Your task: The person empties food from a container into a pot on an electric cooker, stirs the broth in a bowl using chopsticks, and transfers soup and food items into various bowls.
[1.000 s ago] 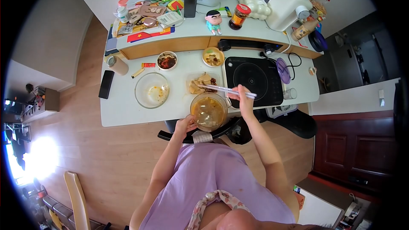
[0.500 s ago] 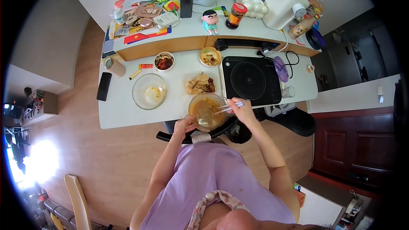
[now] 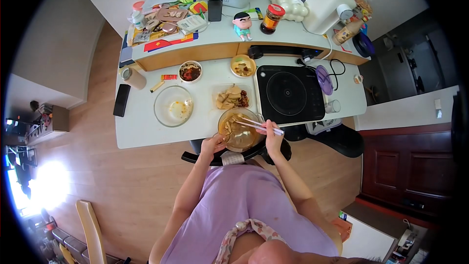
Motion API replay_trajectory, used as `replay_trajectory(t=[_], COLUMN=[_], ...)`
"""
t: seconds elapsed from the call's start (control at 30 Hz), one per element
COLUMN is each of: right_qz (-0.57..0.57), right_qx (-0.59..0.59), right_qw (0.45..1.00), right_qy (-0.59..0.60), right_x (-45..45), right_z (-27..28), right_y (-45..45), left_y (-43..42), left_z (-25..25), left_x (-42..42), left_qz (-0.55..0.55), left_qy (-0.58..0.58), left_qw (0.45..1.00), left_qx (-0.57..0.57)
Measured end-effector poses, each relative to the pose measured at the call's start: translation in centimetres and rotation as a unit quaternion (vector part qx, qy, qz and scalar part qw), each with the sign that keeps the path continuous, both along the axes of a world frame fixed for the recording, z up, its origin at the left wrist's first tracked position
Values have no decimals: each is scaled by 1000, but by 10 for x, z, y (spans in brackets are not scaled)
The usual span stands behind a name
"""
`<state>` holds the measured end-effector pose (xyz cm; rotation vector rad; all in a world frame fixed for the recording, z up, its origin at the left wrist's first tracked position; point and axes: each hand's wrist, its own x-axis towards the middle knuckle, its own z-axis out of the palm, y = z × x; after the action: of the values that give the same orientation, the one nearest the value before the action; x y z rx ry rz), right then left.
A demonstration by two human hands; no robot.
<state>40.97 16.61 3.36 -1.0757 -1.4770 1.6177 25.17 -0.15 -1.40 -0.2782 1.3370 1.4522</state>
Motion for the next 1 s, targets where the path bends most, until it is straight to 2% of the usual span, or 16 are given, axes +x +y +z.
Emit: replay_trajectory(t=[0.27, 0.77, 1.0], right_qz=[-5, -12, 60], right_qx=[-1, 29, 24], right_qw=[999, 996, 998], right_qy=[45, 82, 13], right_x=[7, 0, -41], right_z=[-8, 24, 44], right_y=[-2, -2, 23], left_y=[3, 3, 2], left_z=[6, -6, -9], left_x=[0, -2, -2], left_qz=[-14, -35, -38], left_qy=[20, 7, 10], left_qw=[1000, 999, 999], left_qx=[-9, -17, -10])
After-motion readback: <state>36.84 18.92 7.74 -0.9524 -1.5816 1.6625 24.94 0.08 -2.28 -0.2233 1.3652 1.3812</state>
